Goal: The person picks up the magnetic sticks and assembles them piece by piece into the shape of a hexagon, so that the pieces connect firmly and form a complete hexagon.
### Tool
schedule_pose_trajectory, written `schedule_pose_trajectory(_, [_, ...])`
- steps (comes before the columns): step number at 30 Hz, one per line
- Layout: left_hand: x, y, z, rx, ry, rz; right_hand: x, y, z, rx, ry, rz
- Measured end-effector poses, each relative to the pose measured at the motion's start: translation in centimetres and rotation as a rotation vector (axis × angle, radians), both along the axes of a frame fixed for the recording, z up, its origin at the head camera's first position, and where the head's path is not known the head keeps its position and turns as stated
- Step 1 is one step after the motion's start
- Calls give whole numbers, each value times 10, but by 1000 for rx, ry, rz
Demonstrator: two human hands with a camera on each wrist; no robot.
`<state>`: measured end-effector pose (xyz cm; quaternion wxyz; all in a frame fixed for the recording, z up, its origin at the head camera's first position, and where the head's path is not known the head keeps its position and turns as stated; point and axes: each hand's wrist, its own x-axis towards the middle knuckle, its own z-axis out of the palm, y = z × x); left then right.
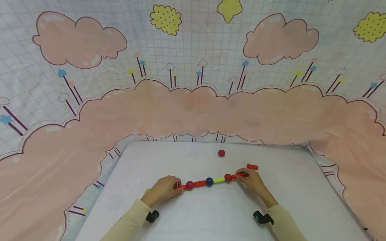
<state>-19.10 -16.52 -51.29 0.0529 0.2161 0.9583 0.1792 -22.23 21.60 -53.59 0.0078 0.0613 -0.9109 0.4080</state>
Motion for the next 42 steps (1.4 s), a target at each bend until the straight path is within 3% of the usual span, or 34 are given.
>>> schedule_pose_trajectory(5, [1, -5, 1, -21, -25, 35, 1, 0, -4, 4, -4, 2])
schedule_pose_trajectory(13, [6, -23, 14, -103, -120, 35, 1, 0, -5, 6, -31, -11])
schedule_pose_trajectory(24, [4, -29, 9, -72, -97, 101, 1, -1, -2, 19, -56, -46])
schedule_pose_trajectory(29, [2, -36, 15, -128, -83, 154, -1, -5, 0, 16, -46, -31])
schedule_pose_trajectory(42, [6, -40, 22, -113, -118, 180, -3, -10, -4, 21, -45, -35])
